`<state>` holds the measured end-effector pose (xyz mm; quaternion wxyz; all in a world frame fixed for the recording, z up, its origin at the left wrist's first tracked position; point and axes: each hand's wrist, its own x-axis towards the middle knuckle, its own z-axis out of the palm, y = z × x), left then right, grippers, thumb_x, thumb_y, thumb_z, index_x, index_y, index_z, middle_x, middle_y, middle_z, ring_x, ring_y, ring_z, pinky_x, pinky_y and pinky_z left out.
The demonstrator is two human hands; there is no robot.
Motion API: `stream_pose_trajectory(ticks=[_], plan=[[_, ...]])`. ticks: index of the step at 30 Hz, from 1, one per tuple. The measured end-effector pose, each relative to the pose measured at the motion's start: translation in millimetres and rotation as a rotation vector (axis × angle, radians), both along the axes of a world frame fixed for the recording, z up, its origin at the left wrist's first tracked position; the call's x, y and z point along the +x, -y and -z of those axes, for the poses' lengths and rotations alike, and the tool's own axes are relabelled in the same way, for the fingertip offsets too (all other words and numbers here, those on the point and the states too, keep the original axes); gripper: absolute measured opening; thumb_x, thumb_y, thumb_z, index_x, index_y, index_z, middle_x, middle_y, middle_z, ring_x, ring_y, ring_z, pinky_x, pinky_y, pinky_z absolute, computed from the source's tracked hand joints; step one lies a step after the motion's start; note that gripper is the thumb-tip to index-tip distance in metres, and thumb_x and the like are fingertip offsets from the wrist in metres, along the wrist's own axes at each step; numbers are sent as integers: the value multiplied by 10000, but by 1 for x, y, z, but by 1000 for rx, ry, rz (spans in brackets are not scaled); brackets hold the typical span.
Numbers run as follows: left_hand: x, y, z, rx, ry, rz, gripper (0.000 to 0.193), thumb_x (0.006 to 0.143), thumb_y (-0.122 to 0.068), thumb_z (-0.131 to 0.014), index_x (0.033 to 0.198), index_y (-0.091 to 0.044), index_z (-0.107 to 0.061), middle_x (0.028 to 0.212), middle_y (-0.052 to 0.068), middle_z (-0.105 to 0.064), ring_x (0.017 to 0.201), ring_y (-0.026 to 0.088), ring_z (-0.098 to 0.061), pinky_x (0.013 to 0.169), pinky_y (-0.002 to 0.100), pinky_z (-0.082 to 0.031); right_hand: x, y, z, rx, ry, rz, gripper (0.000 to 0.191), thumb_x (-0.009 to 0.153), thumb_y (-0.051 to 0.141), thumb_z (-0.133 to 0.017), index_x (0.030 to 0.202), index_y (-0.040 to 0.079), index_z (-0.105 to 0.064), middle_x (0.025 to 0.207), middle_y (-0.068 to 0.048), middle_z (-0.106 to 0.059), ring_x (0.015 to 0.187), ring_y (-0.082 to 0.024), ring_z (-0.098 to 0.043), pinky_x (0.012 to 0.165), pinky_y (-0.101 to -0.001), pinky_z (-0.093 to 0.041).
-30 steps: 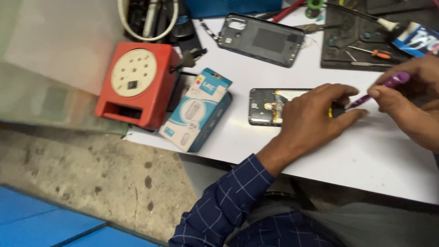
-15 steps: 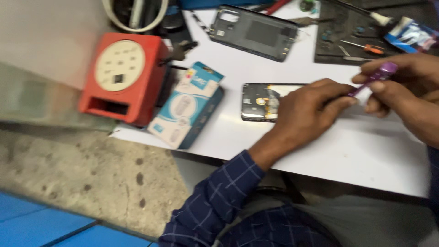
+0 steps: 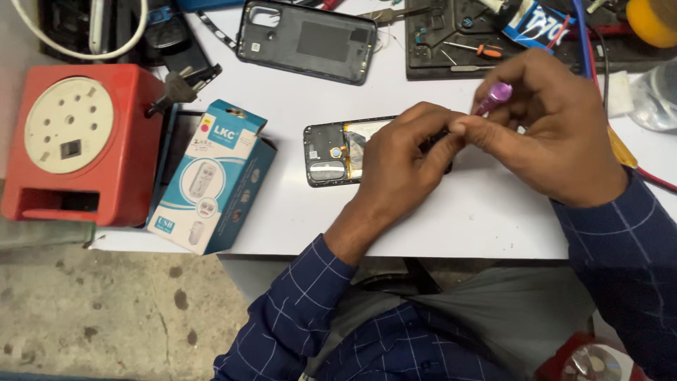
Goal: The person works on a disassembled smartphone lying on a white workbench, using a purple pry tool to lever around the edges of the swollen battery inside the phone body. They repeatedly pry at different sides, press the battery area with their fingers, and at the end place the back cover onto the phone and press it down with both hands.
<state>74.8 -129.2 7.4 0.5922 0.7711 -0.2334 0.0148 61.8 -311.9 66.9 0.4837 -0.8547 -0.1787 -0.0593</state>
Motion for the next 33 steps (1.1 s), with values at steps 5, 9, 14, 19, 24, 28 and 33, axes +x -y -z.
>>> stream_pose_trajectory(ticks=[5, 9, 14, 19, 24, 28, 33], plan=[[0, -2, 2, -17, 44, 7, 223, 995, -223, -701, 1175, -95, -731, 1014, 13, -736, 802, 113, -730, 720, 267, -581, -3, 7, -8, 111, -206, -5, 261, 975, 54, -640, 1222, -32, -651, 1030, -87, -717, 753, -98, -686, 643, -218, -597], [-2, 0, 3, 28, -6, -19, 184, 983, -217, -717, 1122, -99, -739, 1004, 7, -737, 713, 102, -698, 672, 265, -559, -2, 7, 1, 70, -75, -26, 182, 1049, 31, -665, 1209, -57, -666, 1037, -121, -739, 798, -133, -710, 692, -237, -600], [-2, -1, 2, 5, 68, -40, 196, 966, -196, -734, 1140, -106, -736, 1022, 8, -728, 727, 108, -669, 663, 269, -548, -3, 0, 14, 147, 59, 25, 175, 1013, 88, -717, 1049, -32, -595, 978, -110, -702, 837, -106, -715, 717, -213, -606], [-3, 0, 4, 29, 38, -52, 207, 945, -200, -745, 1130, -108, -733, 1015, 10, -734, 680, 120, -651, 634, 273, -536, -8, -7, 20, 94, 137, 145, 237, 1004, 90, -776, 1019, -40, -578, 920, -121, -682, 752, -114, -688, 648, -206, -560], [-2, -1, 5, 0, 43, -25, 168, 996, -203, -720, 1140, -120, -739, 1026, 8, -733, 774, 114, -714, 700, 273, -559, -7, -12, 9, 116, 67, 106, 226, 999, 80, -769, 1041, -44, -584, 958, -116, -674, 819, -103, -678, 731, -227, -569], [-4, -2, 2, 8, 8, -28, 166, 988, -213, -705, 1125, -133, -755, 1006, -9, -743, 756, 113, -720, 681, 277, -557, -7, -2, -11, 138, -199, 17, 343, 942, 67, -638, 1275, 2, -588, 1113, -58, -683, 872, -74, -665, 704, -210, -577], [-5, -2, -2, 60, -16, -31, 151, 989, -229, -703, 1089, -129, -758, 985, -22, -746, 714, 110, -720, 657, 278, -558, -7, 3, -10, 83, -161, -5, 189, 996, 65, -613, 1159, -29, -635, 992, -89, -705, 807, -98, -675, 692, -217, -559]])
